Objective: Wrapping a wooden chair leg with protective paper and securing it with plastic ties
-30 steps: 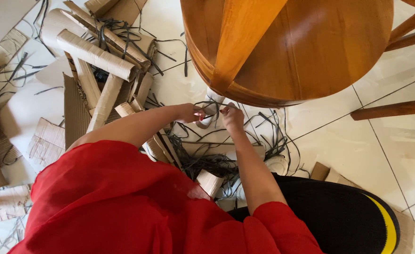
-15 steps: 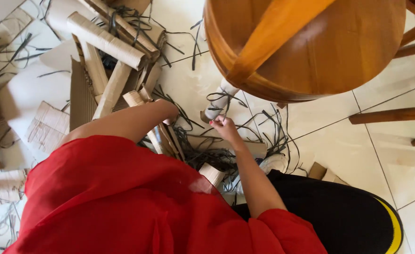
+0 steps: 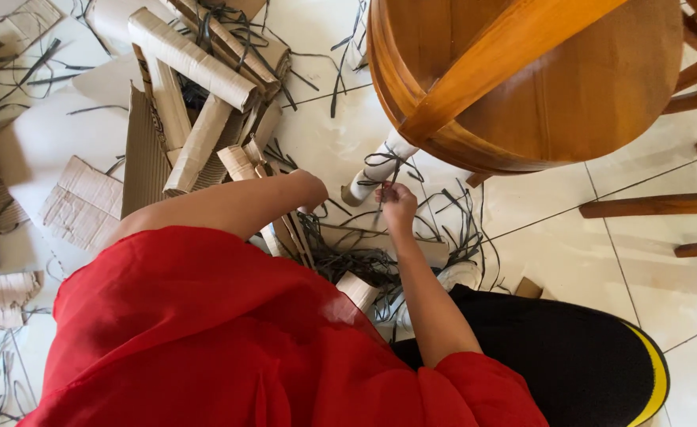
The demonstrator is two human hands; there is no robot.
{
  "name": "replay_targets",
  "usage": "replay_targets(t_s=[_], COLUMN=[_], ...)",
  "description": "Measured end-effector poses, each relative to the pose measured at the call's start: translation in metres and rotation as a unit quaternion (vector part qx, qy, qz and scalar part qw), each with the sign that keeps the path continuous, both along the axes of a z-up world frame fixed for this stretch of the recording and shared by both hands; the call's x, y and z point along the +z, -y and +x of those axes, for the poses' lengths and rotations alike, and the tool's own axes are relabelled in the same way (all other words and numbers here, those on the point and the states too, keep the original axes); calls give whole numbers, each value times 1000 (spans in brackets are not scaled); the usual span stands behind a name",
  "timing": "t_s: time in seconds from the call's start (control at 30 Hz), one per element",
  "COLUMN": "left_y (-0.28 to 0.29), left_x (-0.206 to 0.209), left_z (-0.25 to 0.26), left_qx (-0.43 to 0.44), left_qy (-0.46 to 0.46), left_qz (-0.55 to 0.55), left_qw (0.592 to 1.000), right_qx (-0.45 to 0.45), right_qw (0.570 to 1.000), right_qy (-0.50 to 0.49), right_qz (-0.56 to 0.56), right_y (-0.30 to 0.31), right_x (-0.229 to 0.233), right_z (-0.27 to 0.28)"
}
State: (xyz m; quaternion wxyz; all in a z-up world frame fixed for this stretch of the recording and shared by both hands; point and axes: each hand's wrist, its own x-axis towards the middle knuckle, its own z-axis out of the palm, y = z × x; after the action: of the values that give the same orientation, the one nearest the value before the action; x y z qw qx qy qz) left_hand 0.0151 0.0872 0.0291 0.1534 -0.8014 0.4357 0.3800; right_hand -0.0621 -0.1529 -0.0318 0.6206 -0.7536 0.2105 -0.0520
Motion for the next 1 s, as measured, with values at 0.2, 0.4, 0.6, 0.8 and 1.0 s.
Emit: replay_targets(t_s=[0.2,0.4,0.6,0.8,1.0], left_y=[-14,-16,-22,-5,-57], left_x=[31,32,20,15,-31], left_z=[0,-3,11,-33,20], left_qx=[-23,12,37,132,156], left_qy=[-16,-7,52,52,-26], left_qz=[23,13,24,49,-64], left_qw=[999,1000,998,989,985], right_qx=[-38,-49,-59,-38,-15], right_qw=[999,995,994,933,898], right_qy=[-3,5,-72,-167,-137], right_qz=[34,90,58,317,419], right_y=[-1,8,-5,6,15], right_x=[3,-21,2,14,-12], right_z=[7,16,11,8,-1])
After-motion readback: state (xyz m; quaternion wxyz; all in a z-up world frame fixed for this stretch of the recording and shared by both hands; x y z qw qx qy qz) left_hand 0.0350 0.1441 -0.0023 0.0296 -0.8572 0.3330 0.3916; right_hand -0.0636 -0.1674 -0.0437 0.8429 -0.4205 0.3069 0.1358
